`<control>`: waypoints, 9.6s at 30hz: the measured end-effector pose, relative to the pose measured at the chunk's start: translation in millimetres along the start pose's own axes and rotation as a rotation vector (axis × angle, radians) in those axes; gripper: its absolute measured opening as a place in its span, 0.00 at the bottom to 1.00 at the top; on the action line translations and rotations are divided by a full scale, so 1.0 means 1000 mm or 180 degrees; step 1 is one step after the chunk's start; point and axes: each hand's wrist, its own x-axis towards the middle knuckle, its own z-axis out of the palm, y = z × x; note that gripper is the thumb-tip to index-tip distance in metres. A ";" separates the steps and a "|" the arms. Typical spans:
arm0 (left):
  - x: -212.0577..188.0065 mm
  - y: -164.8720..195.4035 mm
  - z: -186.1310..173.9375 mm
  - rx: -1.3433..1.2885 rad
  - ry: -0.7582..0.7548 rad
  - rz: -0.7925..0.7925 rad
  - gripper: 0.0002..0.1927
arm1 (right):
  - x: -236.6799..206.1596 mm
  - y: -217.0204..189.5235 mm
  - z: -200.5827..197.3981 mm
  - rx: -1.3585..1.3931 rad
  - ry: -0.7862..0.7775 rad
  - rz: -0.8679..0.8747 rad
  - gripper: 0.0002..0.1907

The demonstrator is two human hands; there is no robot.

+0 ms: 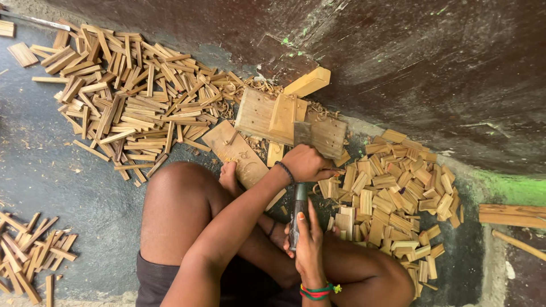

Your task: The person sits on the floor and uses a chisel and mallet to carve a small wooden block. They repeatedly strike the chisel to remove wood shavings, occasionally pausing to reposition the block or clear debris from the work area.

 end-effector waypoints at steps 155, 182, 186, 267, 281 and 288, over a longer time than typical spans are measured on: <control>-0.292 0.074 -0.282 -0.0812 0.3671 -0.2434 0.11 | 0.114 0.035 -0.005 -0.0470 0.0378 -0.0215 0.26; -0.272 -0.002 -0.300 0.2533 0.2149 -0.2955 0.11 | 0.107 0.039 -0.024 -0.1168 0.0753 0.0129 0.21; -0.230 -0.068 -0.308 0.2682 0.1795 -0.2795 0.11 | 0.104 0.038 -0.016 -0.1294 0.0953 0.0347 0.22; -0.018 -0.063 -0.096 0.1041 0.0346 -0.1585 0.14 | 0.095 0.061 0.023 -0.0322 0.0333 0.0076 0.18; 0.002 -0.084 -0.080 0.2199 -0.0095 -0.2305 0.15 | 0.094 0.076 0.010 -0.0402 0.0286 0.0148 0.17; -0.015 -0.088 -0.103 0.1459 0.0202 -0.1967 0.16 | 0.097 0.078 0.009 -0.0397 0.0295 0.0105 0.17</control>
